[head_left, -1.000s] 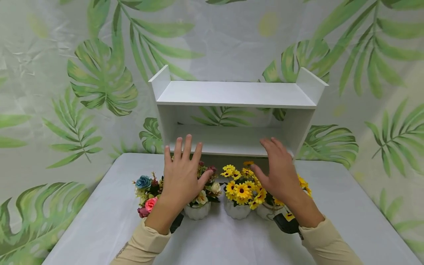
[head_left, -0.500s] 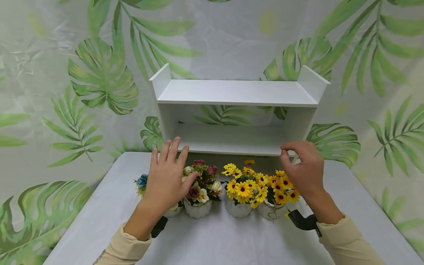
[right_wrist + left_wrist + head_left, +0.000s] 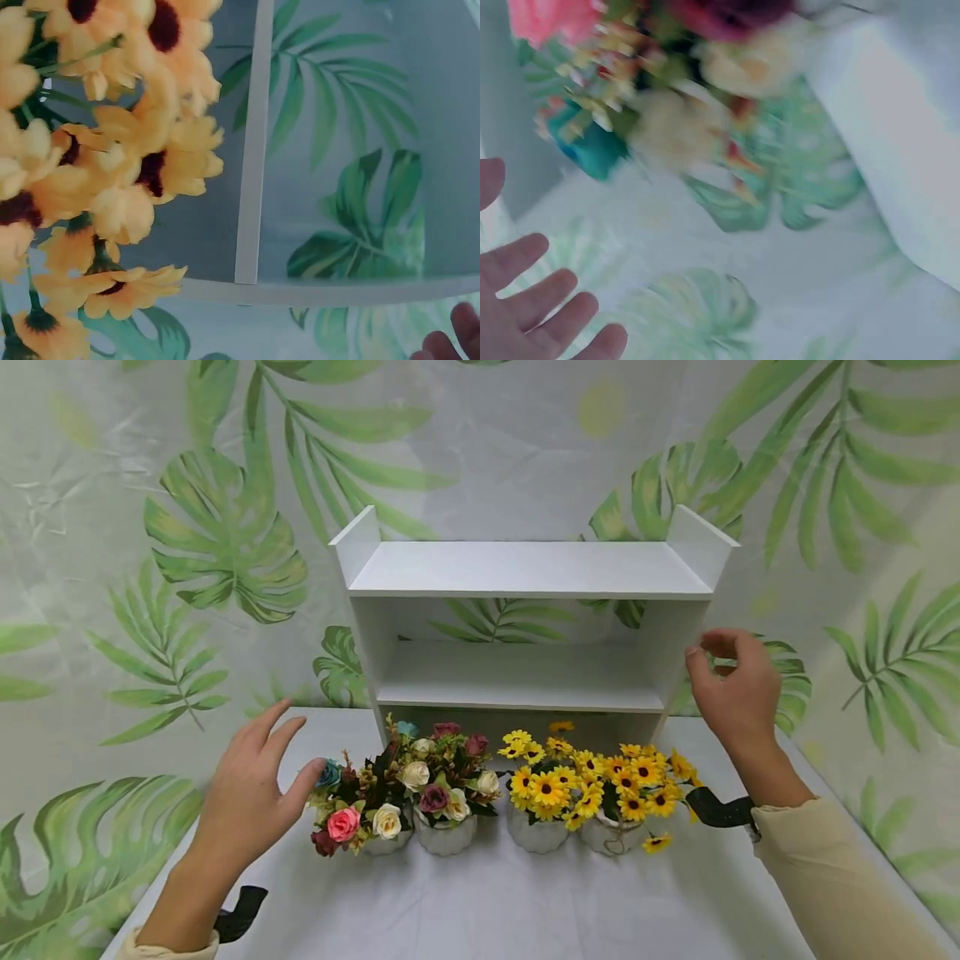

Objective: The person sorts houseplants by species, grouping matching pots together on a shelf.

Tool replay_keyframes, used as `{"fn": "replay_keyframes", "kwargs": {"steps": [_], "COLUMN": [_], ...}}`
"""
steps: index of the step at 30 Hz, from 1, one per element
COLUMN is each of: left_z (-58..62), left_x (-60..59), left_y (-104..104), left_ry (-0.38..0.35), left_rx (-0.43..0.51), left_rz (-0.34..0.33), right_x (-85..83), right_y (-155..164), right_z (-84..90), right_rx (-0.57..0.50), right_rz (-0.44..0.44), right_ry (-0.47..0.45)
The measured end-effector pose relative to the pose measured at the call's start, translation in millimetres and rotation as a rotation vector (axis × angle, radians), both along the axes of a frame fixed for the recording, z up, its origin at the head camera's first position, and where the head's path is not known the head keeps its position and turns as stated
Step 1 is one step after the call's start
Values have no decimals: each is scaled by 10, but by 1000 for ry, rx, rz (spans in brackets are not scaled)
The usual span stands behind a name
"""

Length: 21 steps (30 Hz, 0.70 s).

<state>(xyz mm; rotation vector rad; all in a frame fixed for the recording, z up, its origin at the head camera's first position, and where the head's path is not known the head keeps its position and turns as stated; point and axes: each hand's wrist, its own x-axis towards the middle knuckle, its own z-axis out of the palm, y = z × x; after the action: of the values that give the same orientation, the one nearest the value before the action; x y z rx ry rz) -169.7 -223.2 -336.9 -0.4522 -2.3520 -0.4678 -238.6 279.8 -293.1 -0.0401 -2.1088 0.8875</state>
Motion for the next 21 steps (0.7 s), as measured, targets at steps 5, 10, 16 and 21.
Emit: {"fn": "replay_keyframes", "kwargs": {"steps": [5, 10, 16, 21], "left_z": [-160, -350, -584, -784], "left_x": [52, 81, 88, 76], "left_y": [-268, -459, -638, -615], "left_ry": [-72, -230, -756, -944], "left_rx": [53, 78, 116, 120], "left_rz": [2, 39, 104, 49], "right_x": [-101, -199, -267, -310], "right_y": [72, 101, 80, 85], "right_z": [60, 62, 18, 18], "right_rx": [-71, -29, -5, 36], "right_rz": [44, 170, 174, 125], "right_ry": [-181, -346, -353, -326]}}
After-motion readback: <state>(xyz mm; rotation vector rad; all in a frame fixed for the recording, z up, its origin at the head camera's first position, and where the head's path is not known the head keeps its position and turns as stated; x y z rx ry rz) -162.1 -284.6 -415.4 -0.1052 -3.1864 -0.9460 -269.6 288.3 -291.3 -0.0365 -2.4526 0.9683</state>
